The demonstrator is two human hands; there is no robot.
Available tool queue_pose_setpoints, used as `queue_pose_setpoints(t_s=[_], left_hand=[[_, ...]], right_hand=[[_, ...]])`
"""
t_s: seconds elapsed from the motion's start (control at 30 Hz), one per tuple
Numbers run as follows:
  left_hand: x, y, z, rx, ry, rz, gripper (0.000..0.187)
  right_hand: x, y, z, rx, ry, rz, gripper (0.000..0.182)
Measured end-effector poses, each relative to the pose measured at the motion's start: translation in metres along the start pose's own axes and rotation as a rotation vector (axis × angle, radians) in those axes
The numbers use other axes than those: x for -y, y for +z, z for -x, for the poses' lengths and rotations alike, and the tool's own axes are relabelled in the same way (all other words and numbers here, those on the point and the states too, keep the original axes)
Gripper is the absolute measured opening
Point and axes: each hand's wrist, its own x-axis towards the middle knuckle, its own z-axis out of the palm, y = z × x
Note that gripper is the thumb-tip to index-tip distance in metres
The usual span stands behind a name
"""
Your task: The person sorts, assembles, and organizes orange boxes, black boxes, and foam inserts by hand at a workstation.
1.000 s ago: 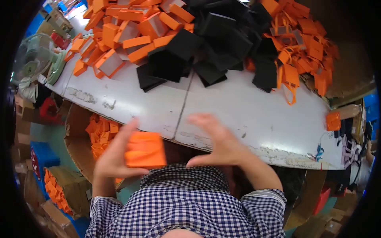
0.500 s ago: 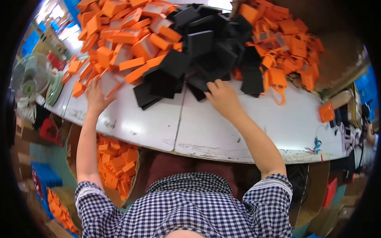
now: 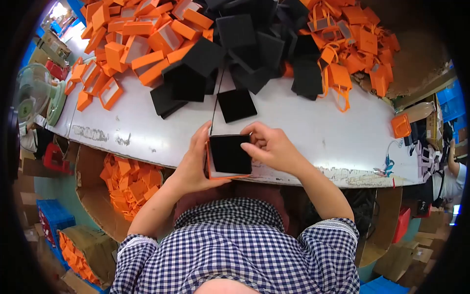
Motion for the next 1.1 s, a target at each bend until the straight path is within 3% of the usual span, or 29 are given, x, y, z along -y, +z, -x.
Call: queue_pose_setpoints(t_s=[0.1, 0.17, 0.2, 0.27, 0.33, 0.4, 0.47, 0.6, 0.73, 0.8, 0.9, 0.93, 0.97, 1.0, 1.07, 1.1], left_hand=[[-0.002, 0.01, -0.006, 0.054, 0.02, -0.032, 0.11], [0.0, 0.011, -0.007, 0.102, 0.055, -0.093, 0.105], [0.0, 0.012, -0.006, 0.102, 0.033, -0.117, 0.102], [-0.004, 0.013, -0.004, 0.114, 0.034, -0.126, 0.098], [-0.006, 0.014, -0.005, 0.159, 0.026, -0.272, 0.094], [-0.006, 0.017, -0.001, 0.157, 0.035, -0.252, 0.086], [-0.01, 0.013, -0.001, 0.124, 0.042, -0.397, 0.08], [-0.012, 0.013, -0.006, 0.256, 0.167, -0.504, 0.067], [-0.013, 0.018, -0.003, 0.201, 0.207, -0.499, 0.056], [-0.01, 0.019, 0.001, 0.187, 0.197, -0.475, 0.054], [-0.01, 0.016, 0.005, 0.179, 0.148, -0.442, 0.056], [-0.011, 0.012, 0.006, 0.182, 0.131, -0.427, 0.057], [-0.008, 0.01, 0.01, 0.155, 0.129, -0.435, 0.057], [-0.004, 0.008, 0.014, 0.135, 0.133, -0.438, 0.058], [-0.002, -0.001, 0.017, 0.119, 0.123, -0.47, 0.06], [-0.004, -0.003, 0.016, 0.123, 0.123, -0.491, 0.061]], right_hand=[[-0.008, 0.017, 0.015, -0.159, -0.082, 0.226, 0.02], [-0.003, 0.024, 0.021, -0.362, -0.31, 0.546, 0.019], [-0.01, 0.026, 0.019, -0.373, -0.304, 0.547, 0.019], [-0.031, 0.026, 0.016, -0.32, -0.639, 0.825, 0.019], [-0.034, 0.021, 0.02, -0.216, -0.536, 0.648, 0.015], [-0.028, -0.008, 0.023, -0.327, -0.593, 0.679, 0.026], [-0.036, -0.076, 0.015, -0.628, -0.599, 0.928, 0.046], [-0.072, -0.233, -0.006, -0.988, -0.159, 1.142, 0.082], [-0.096, -0.284, -0.025, -0.899, -0.01, 1.135, 0.091], [-0.151, -0.321, -0.042, -0.908, -0.151, 1.18, 0.081], [-0.15, -0.335, -0.042, -1.015, -0.203, 0.907, 0.066], [-0.164, -0.374, -0.039, -1.019, -0.153, 0.975, 0.064], [-0.158, -0.383, -0.031, -0.976, -0.297, 0.62, 0.062], [-0.114, -0.358, -0.011, -1.064, -0.31, 1.224, 0.061], [-0.024, -0.294, 0.018, -0.863, -0.332, 1.417, 0.057], [0.021, -0.261, 0.034, -0.607, -0.114, 1.395, 0.049]])
